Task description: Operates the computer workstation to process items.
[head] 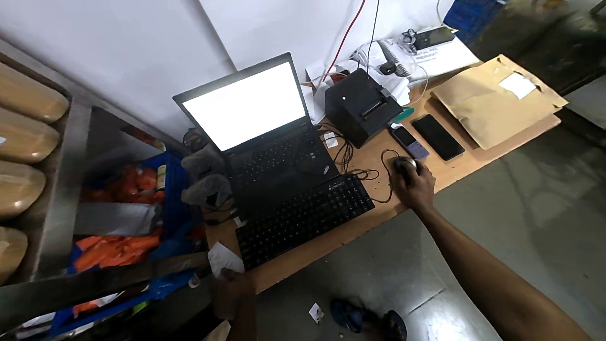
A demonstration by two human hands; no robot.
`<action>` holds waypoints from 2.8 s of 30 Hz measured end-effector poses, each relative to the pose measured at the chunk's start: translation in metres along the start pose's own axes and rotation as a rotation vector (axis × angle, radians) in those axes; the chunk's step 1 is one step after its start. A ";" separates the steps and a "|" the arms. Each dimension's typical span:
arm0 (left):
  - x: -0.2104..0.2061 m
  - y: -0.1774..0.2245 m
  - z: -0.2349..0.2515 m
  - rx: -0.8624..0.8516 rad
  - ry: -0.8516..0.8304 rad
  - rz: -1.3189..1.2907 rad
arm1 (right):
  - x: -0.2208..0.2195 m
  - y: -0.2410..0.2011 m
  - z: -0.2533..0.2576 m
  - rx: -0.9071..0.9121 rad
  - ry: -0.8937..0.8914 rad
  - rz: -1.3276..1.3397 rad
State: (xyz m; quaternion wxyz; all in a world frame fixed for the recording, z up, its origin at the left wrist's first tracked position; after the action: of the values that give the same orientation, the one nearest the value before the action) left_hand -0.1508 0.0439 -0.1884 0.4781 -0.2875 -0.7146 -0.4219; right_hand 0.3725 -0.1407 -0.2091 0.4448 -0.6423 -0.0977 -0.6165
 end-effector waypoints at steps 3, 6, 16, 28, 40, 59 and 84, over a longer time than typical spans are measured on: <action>-0.001 -0.002 0.002 0.015 -0.010 -0.005 | 0.000 -0.001 0.000 0.001 0.000 0.000; -0.003 -0.006 0.005 0.027 -0.017 0.027 | -0.001 -0.001 0.000 -0.003 0.008 -0.009; 0.001 -0.003 0.003 0.037 -0.025 0.030 | 0.000 -0.002 0.001 -0.025 -0.011 0.011; 0.002 -0.003 0.003 0.045 -0.047 0.050 | 0.002 -0.004 0.000 -0.026 0.014 0.017; -0.006 -0.007 0.007 0.004 -0.023 0.024 | 0.003 -0.004 0.000 -0.017 0.004 0.022; -0.001 -0.005 0.000 -0.023 0.015 -0.012 | -0.001 0.002 0.001 -0.011 -0.005 -0.002; -0.002 -0.005 0.005 0.048 -0.042 0.012 | 0.002 -0.005 -0.001 -0.018 0.033 0.021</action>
State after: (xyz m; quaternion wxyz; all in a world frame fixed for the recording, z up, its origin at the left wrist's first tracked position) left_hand -0.1566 0.0456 -0.1924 0.4722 -0.2891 -0.7328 -0.3956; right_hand 0.3685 -0.1396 -0.2049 0.4469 -0.6369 -0.0779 -0.6234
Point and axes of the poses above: each hand's wrist, its own z-axis towards the middle knuckle, its own x-axis out of the back of the hand, y = z × x, the point moved 2 cm from there along z, towards the middle knuckle, and after that the axes turned 13 degrees about -y, right-handed, at the moved point
